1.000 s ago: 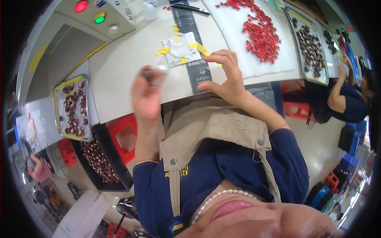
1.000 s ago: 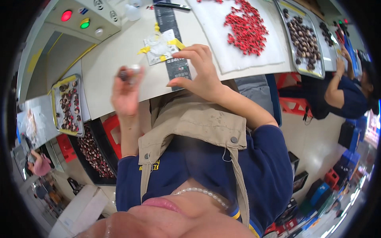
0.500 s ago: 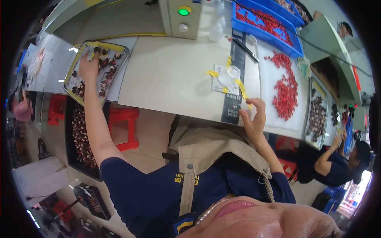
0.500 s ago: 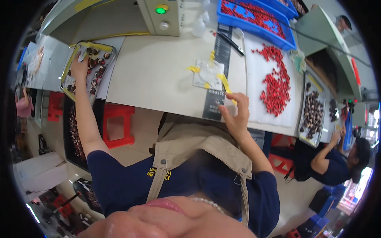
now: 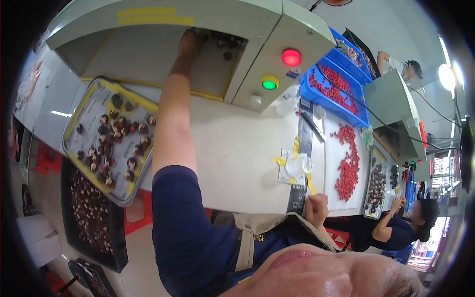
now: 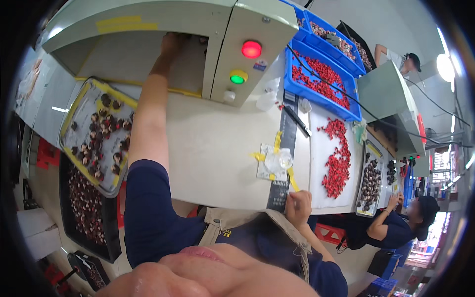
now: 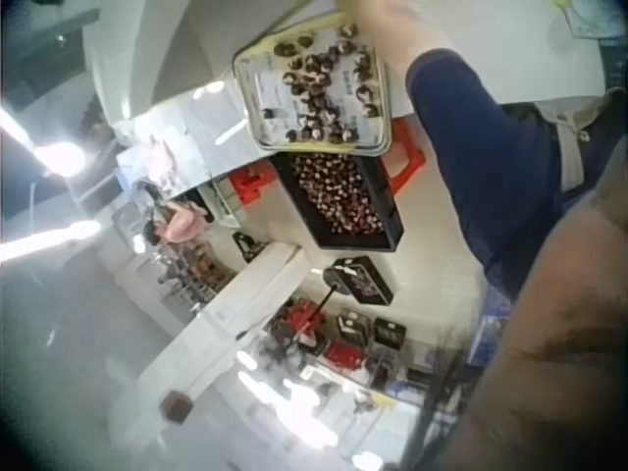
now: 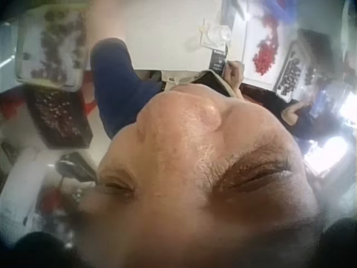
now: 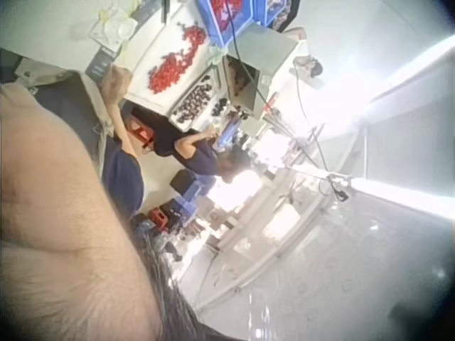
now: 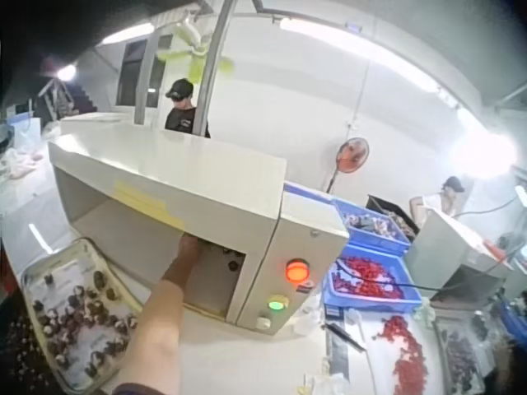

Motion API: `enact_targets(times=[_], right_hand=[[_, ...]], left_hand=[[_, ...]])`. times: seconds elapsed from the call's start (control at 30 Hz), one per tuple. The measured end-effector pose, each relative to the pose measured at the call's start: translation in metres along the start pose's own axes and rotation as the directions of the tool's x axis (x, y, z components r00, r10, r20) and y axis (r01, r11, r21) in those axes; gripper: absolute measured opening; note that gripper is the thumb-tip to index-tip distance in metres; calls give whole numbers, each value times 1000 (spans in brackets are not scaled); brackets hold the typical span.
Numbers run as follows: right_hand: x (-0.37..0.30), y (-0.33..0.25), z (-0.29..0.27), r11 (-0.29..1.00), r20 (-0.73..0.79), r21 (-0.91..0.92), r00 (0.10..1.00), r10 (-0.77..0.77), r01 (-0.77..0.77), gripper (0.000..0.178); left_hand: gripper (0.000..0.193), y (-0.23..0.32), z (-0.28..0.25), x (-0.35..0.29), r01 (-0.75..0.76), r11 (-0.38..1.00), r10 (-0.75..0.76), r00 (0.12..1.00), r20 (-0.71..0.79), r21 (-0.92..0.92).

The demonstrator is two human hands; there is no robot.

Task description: The recorder is manually assembling small plastic components at a factory workbench, inserting red pieces into circular bases.

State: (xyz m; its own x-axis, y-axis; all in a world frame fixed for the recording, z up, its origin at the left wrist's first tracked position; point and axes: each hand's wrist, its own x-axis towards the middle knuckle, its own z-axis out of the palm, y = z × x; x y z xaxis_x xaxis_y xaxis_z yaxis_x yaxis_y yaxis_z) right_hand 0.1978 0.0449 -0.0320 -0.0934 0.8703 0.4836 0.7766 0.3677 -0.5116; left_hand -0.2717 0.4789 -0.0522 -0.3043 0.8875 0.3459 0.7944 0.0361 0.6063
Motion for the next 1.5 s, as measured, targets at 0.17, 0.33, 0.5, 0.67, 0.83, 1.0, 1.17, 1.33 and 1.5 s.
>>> enact_targets(times=[0.17,0.33,0.5,0.67,0.83,1.0,1.17,1.33,1.5], right_hand=[[-7,6,9,999,-6,-6,999,45,-45,18],[-3,2,11,980,-22,-25,980,196,-197,19],[1,0,14,986,-26,-38,986,162,-163,19],[-2,7,15,989,-23,-30,989,146,-147,13],[-1,1,14,977,-22,-14,977,211,-211,17],[-2,1,12,979,-13,-9,979,204,-204,17],[3,-6,12,988,-2,-15,988,153,-153,16],[3,-7,4,989,17,45,990,143,-143,16],[26,-30,5,965,137,140,960,-242,223,20]], left_hand=[[51,-21,49,56,-371,929,349,872,-343,2],[50,1,61,73,-267,960,263,963,-60,-86],[49,3,66,70,-277,953,281,960,16,-126],[47,13,71,64,-285,946,296,954,53,-155],[46,28,74,60,-290,938,310,947,81,-190],[45,35,73,55,-285,932,315,942,112,-223],[44,42,56,44,-300,912,345,930,129,-279],[43,49,33,9,-318,866,401,903,157,-387],[40,66,-21,-48,-195,904,334,876,347,-380]])
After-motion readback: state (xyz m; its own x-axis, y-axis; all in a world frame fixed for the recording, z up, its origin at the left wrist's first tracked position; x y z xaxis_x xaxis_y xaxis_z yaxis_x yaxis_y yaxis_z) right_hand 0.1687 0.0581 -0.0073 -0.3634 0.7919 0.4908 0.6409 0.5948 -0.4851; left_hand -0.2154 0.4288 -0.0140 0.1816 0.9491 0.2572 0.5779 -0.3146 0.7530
